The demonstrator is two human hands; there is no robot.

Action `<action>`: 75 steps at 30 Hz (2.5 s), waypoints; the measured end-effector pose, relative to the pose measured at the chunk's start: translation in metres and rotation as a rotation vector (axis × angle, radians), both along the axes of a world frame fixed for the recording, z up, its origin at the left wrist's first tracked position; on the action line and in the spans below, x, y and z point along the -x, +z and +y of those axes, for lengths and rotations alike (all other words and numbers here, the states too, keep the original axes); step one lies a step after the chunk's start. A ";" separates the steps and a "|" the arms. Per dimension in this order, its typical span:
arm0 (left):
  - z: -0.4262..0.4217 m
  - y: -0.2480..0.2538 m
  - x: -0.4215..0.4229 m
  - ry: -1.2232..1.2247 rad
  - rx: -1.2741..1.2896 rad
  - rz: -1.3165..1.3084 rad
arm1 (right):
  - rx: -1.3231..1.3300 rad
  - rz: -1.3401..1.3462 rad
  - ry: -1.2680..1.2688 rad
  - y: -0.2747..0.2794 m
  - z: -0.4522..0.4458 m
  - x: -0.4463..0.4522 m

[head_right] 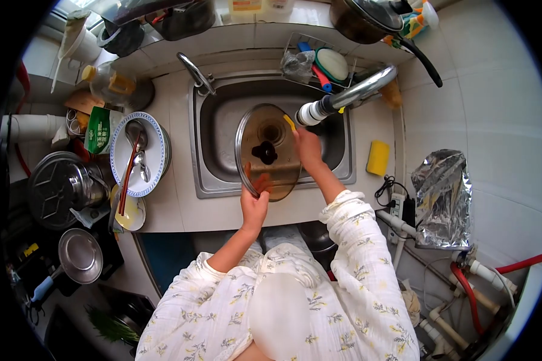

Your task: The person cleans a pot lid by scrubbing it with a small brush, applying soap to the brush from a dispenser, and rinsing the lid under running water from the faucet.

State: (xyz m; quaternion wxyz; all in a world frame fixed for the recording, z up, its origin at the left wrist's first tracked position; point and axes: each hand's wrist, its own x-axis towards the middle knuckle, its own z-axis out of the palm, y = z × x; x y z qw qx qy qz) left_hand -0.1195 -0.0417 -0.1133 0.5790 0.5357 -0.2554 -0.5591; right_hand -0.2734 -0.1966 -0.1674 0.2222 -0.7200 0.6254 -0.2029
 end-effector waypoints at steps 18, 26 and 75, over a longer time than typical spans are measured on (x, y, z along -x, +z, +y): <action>-0.015 0.012 -0.008 0.024 0.010 0.163 | -0.080 -0.134 -0.093 0.013 -0.003 -0.012; -0.009 0.035 -0.043 0.054 0.034 0.286 | -0.103 -0.349 -0.226 0.049 0.025 0.016; 0.000 0.032 -0.030 0.119 -0.015 0.135 | -0.133 -0.031 -0.046 0.049 0.087 -0.031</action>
